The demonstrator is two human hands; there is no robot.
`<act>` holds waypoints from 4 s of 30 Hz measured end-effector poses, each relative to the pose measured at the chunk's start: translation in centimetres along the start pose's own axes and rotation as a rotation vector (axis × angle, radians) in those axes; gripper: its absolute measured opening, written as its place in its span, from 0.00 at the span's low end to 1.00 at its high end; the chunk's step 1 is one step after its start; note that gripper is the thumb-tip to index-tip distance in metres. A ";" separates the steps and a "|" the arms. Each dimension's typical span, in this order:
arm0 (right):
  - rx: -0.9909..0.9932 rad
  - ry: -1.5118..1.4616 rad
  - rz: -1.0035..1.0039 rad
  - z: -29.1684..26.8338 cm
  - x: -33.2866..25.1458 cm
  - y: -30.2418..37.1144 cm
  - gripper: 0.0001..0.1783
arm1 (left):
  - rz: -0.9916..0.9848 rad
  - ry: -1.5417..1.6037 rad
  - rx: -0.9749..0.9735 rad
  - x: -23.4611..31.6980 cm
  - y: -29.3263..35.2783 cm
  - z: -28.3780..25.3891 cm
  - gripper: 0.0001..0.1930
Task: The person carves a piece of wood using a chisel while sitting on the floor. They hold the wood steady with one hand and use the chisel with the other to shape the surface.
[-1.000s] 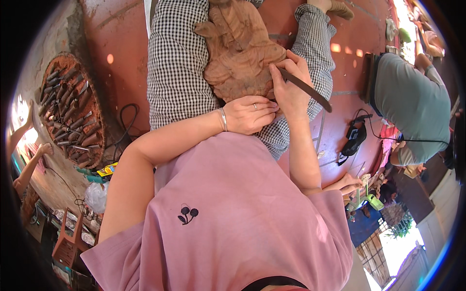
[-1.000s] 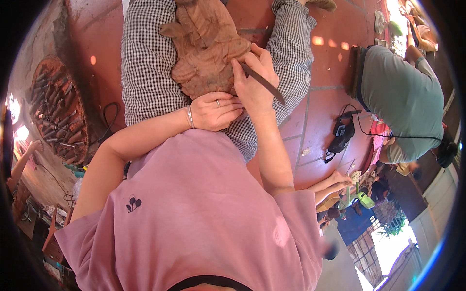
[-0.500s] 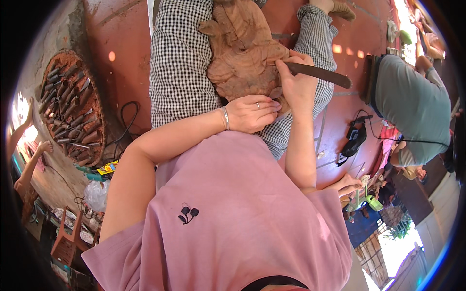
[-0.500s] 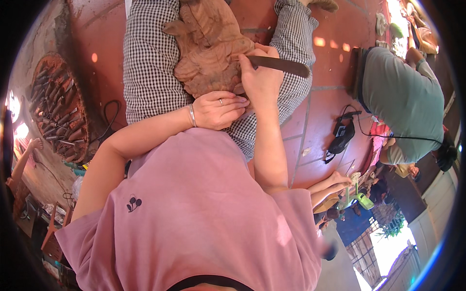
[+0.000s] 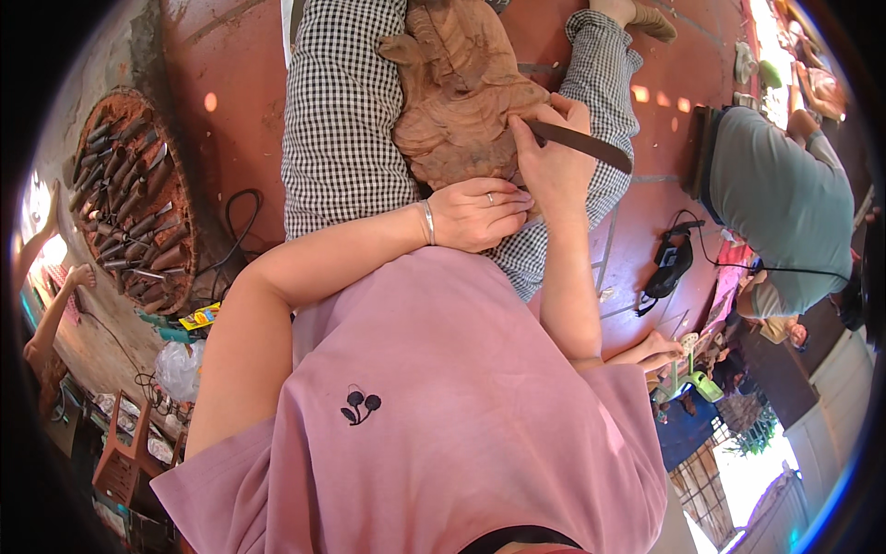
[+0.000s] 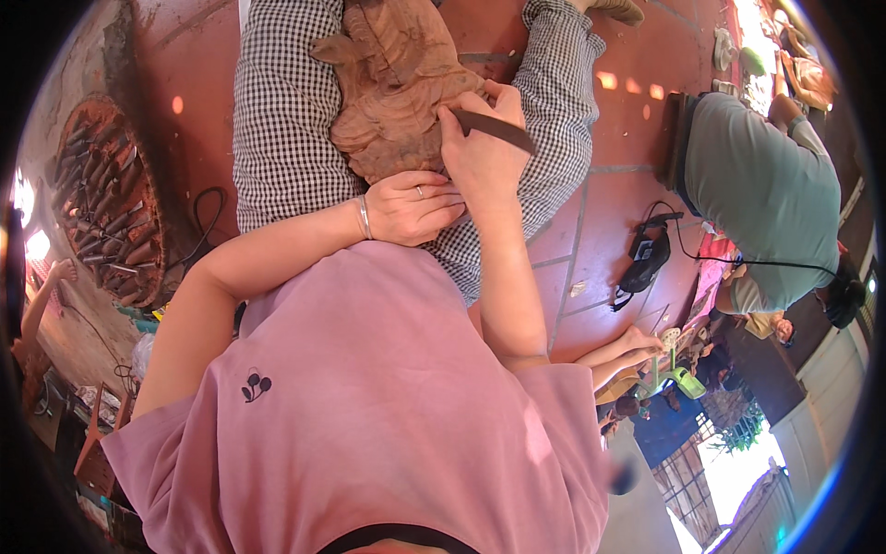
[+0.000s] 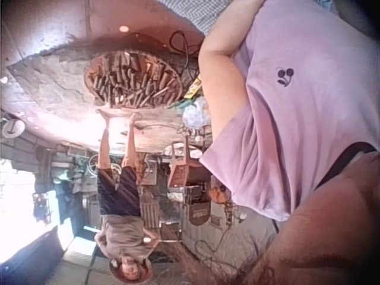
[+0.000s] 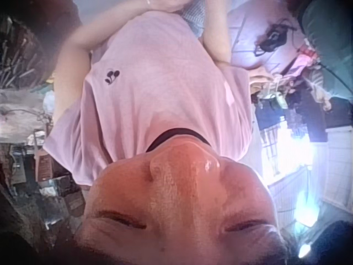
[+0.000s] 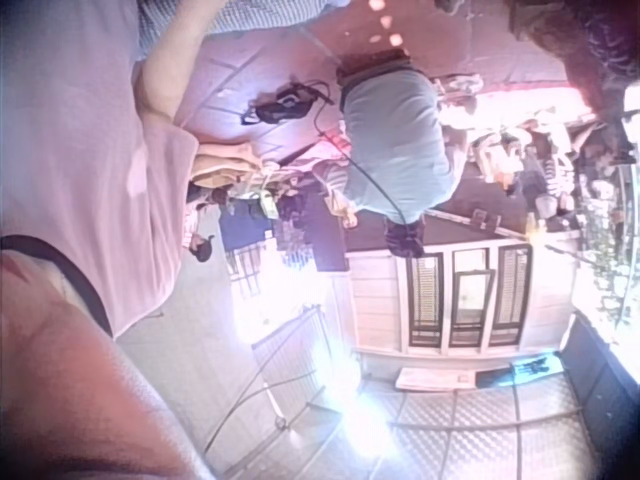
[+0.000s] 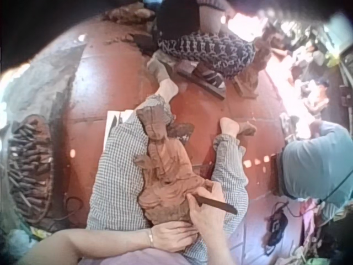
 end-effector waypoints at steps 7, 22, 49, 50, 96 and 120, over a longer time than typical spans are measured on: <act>-0.020 -0.137 0.083 0.1 2.3 -0.4 0.09 | 0.005 -0.025 -0.003 0.1 0.0 0.1 0.12; -0.121 0.066 0.070 -0.8 -0.6 -1.0 0.07 | -0.018 0.022 0.000 0.0 0.1 0.1 0.12; -0.054 -1.065 0.835 0.5 8.4 -1.8 0.06 | -0.131 0.195 -0.074 0.4 -2.2 -1.8 0.13; -0.002 -1.112 0.845 0.7 9.1 -1.3 0.06 | -0.185 0.239 -0.058 0.2 -2.8 -2.3 0.14; -0.136 -0.980 0.948 4.2 9.2 2.4 0.13 | -1.270 -0.495 0.573 -24.0 -9.1 -1.6 0.68; 0.100 -1.015 0.861 0.0 6.7 6.8 0.11 | -1.313 0.090 0.625 -22.9 -11.8 0.7 0.48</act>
Point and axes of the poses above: each hand's wrist, its own y-axis away from the middle knuckle, its own z-axis out of the palm, x = y × z, the point moved 2 cm from there along -y, towards the middle knuckle, and after that the axes turned 9 degrees about x, right-handed, at the moved point
